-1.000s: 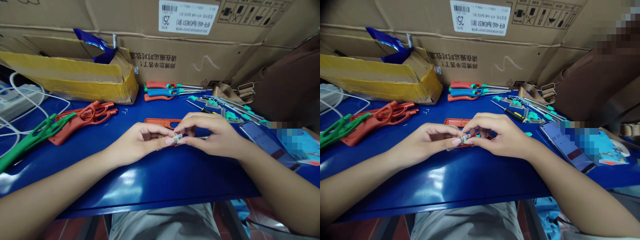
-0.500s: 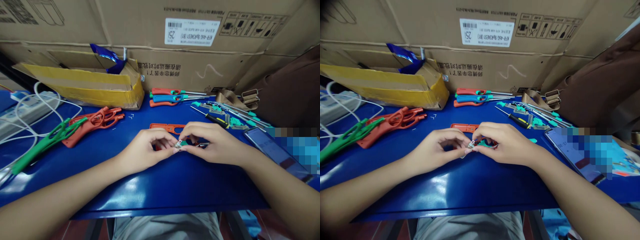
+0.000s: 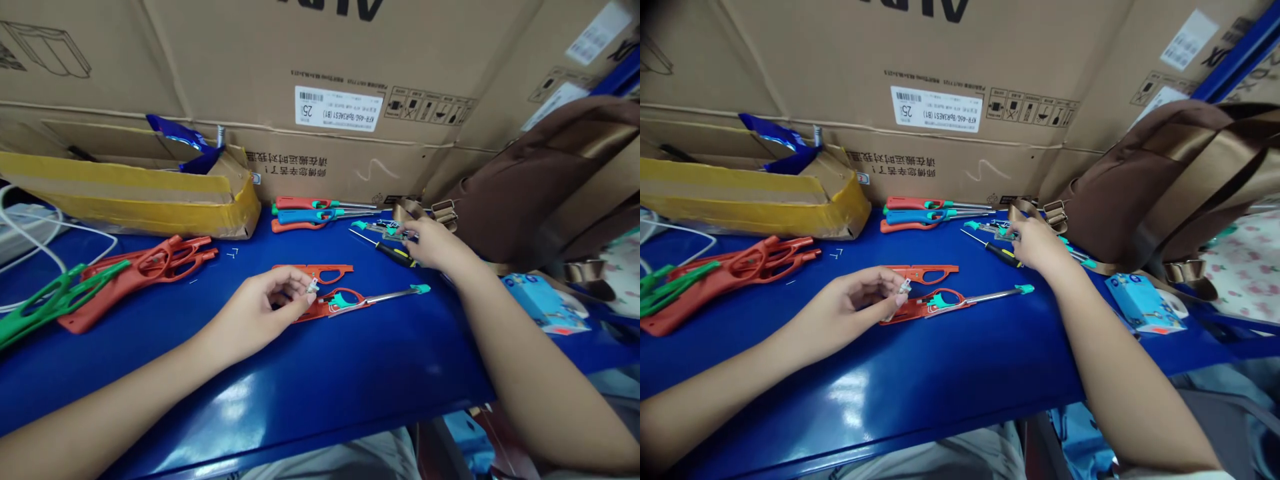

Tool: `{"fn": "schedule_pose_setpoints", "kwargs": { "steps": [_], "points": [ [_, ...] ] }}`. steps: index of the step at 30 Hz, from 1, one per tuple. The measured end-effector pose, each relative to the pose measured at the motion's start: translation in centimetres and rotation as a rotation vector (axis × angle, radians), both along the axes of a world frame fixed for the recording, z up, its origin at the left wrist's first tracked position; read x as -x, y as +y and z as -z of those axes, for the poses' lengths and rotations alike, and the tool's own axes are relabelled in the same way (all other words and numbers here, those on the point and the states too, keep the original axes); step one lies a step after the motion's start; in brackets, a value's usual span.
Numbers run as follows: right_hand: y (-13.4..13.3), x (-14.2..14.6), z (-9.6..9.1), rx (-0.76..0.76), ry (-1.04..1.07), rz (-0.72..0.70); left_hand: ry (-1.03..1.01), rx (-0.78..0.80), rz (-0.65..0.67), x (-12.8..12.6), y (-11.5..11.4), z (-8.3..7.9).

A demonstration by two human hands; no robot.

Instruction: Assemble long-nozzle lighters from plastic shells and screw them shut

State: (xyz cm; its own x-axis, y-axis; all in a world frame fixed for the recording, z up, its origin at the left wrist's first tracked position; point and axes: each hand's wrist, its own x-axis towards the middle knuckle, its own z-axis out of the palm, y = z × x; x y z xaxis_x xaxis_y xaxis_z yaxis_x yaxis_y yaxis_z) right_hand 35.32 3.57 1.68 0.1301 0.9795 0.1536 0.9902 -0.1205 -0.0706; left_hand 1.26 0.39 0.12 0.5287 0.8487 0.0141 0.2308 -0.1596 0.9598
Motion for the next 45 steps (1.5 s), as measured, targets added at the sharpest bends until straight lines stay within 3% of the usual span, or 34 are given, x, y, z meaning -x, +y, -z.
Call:
{"fn": "schedule_pose_setpoints", "kwargs": {
  "steps": [9,13,17,18,20,21,23,27,36,45],
  "points": [
    [0.9,-0.8,1.5,-0.068,0.137,0.016,-0.016,0.042,-0.023,-0.1,0.0,-0.2],
    [0.9,-0.2,0.8,-0.183,0.274,0.009,-0.007,0.057,-0.045,-0.2,-0.1,-0.4],
    [-0.3,2.8,-1.0,-0.277,0.494,-0.059,-0.039,0.095,-0.060,-0.3,-0.4,-1.0],
    [-0.9,3.9,-1.5,-0.261,0.605,-0.106,-0.054,0.101,-0.064,-0.3,-0.4,-1.1],
    [-2.3,6.2,-2.2,-0.163,1.178,-0.252,-0.094,0.107,-0.072,-0.3,-0.5,-1.2],
    [-3.0,7.3,-2.5,-0.096,1.357,-0.294,-0.117,0.109,-0.074,-0.3,-0.5,-1.2],
    [-4.3,9.2,-2.7,0.015,1.540,-0.338,-0.163,0.108,-0.074,-0.3,-0.6,-1.2],
    [-5.6,11.2,-2.5,0.169,1.699,-0.318,-0.226,0.087,-0.061,-0.3,-0.8,-1.2],
    [-5.9,11.9,-1.5,0.495,1.928,-0.210,-0.309,0.147,-0.035,-0.3,-1.0,-1.3],
    [-6.1,12.3,-1.2,0.558,1.936,-0.283,-0.370,0.178,0.006,-0.2,-1.1,-1.3]
  ]
}}
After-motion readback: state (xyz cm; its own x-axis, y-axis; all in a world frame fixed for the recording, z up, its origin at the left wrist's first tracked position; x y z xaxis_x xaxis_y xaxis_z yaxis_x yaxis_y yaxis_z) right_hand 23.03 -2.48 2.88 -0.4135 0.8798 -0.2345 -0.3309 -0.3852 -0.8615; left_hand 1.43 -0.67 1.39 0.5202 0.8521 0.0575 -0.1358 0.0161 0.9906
